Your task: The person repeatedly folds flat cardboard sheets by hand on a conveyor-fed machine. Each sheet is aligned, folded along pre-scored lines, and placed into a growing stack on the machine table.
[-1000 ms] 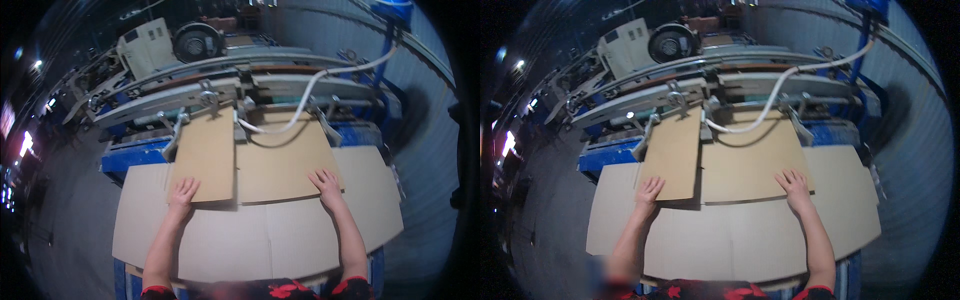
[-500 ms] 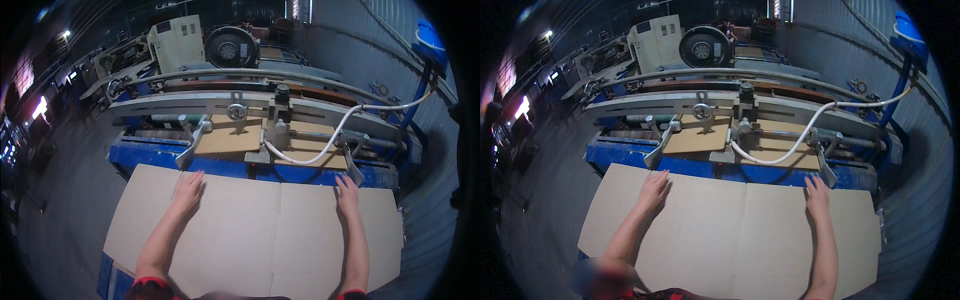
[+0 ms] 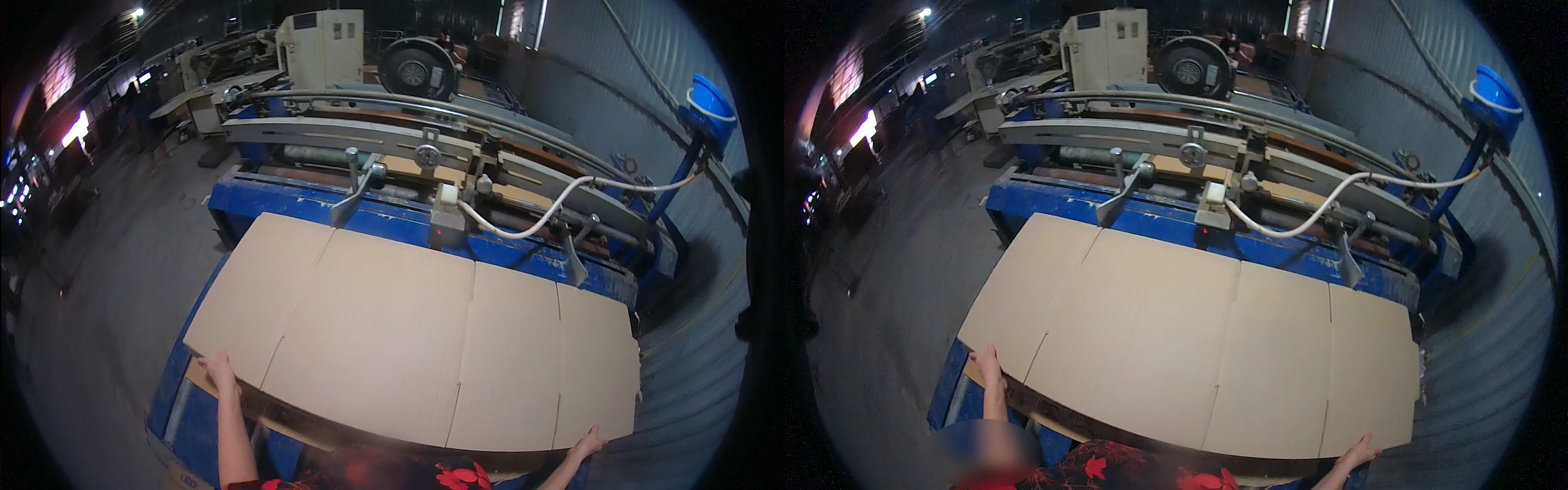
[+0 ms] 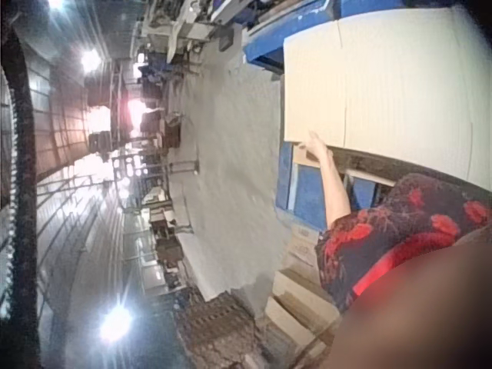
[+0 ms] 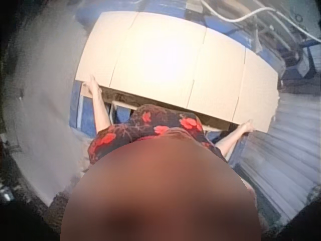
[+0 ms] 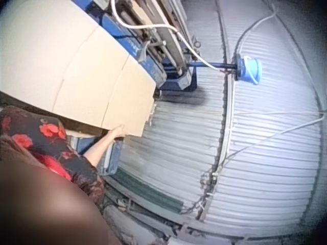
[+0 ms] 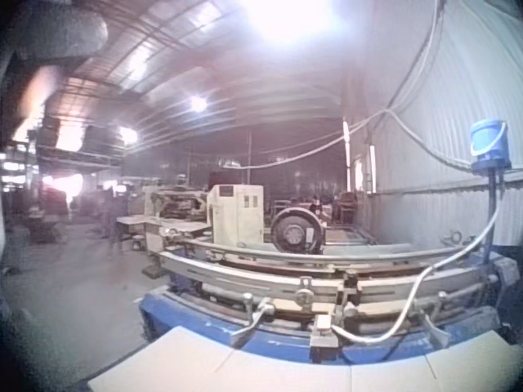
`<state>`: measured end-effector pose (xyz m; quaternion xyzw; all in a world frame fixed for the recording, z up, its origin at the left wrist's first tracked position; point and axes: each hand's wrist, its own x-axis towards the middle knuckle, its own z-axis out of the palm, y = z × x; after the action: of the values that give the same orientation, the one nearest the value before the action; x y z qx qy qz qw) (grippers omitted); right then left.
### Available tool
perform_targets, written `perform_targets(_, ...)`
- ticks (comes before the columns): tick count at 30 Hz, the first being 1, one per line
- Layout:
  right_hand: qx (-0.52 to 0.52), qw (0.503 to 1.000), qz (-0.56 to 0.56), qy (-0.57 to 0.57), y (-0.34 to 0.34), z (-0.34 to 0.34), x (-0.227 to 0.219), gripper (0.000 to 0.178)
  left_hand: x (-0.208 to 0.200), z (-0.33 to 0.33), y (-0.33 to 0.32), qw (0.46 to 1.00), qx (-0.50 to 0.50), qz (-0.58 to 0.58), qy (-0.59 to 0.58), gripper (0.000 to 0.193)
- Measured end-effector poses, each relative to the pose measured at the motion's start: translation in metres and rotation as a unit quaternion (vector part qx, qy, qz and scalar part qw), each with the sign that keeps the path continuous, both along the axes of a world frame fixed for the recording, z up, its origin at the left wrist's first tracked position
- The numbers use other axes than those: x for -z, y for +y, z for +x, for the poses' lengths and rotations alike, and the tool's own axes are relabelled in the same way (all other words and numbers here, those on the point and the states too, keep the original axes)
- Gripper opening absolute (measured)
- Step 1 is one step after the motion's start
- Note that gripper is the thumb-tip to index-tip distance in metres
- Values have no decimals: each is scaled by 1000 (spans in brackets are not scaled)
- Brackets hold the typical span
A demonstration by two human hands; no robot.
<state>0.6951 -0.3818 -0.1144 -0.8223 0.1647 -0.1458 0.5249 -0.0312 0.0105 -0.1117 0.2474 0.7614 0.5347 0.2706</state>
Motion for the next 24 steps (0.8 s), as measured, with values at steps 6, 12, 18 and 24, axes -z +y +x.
perform_targets(6, -169, 936, 309, -1, -16, 17, 6, 58, -4, 4, -7, 998, 11, 33, -56, 92)
perform_targets(12, -166, 907, 337, -188, -27, 54, 2, 57, -46, 23, -1, 985, -13, 7, 172, 95)
perform_targets(18, -267, 884, 374, -88, -9, 32, -51, 57, -107, 30, 11, 909, 121, 349, -195, 67)
perform_targets(24, -485, 800, 353, -4, -11, 5, -53, 54, -115, 34, -32, 875, 186, 234, -380, 37)
